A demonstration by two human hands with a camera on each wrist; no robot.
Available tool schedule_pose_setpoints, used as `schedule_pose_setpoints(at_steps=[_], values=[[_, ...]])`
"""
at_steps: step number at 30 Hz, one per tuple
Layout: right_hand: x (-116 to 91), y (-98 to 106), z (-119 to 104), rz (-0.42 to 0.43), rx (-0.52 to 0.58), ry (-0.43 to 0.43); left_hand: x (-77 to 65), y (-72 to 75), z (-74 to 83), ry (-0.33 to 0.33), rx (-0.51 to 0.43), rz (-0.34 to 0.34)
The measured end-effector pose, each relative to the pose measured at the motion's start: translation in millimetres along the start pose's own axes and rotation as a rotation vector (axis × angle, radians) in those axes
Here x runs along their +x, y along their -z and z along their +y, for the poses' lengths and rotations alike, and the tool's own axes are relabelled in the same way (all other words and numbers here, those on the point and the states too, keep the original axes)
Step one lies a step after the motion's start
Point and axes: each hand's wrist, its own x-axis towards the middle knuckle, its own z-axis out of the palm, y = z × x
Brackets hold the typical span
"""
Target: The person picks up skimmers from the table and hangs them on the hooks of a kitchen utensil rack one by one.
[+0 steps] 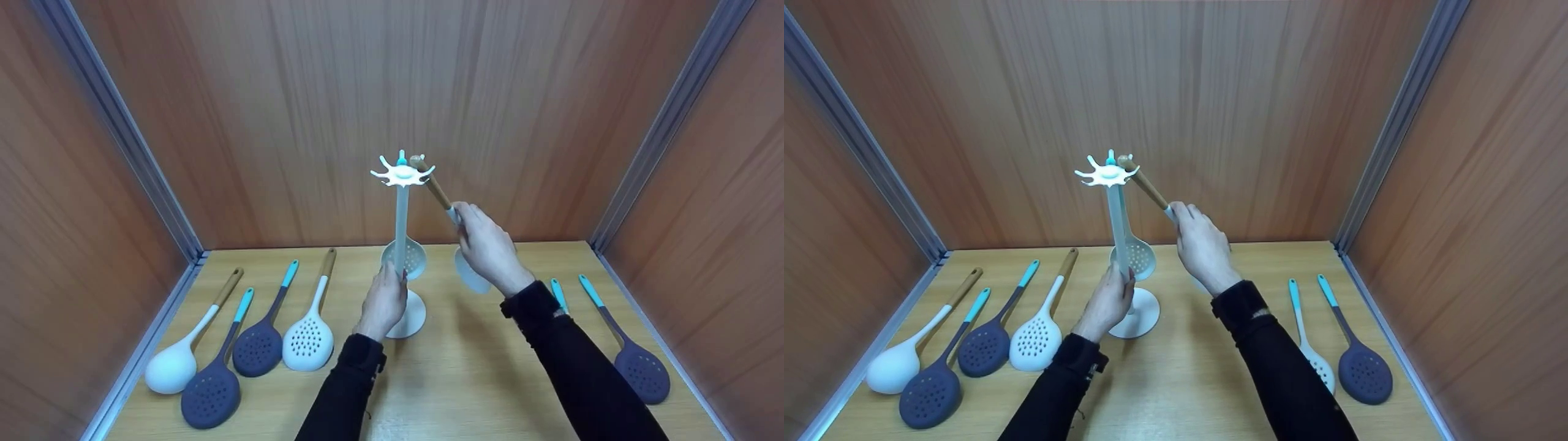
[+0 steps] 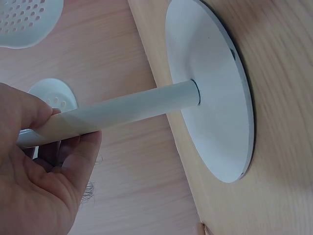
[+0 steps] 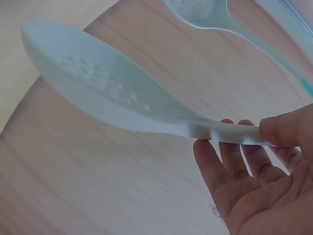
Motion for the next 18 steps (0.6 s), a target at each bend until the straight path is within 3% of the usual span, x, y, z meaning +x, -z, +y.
schedule_pose_setpoints(at_steps=[7,18], values=[[0.0,-6.2,-0.6,0.001,0.027,0.019,0.5,0.6,1.9,0.046,0.005,-0.031],[1.5,-16.1,-2.4,0.013,0.034,0.029,0.7,0.0,1.3,0.042,0.013,-0.025]])
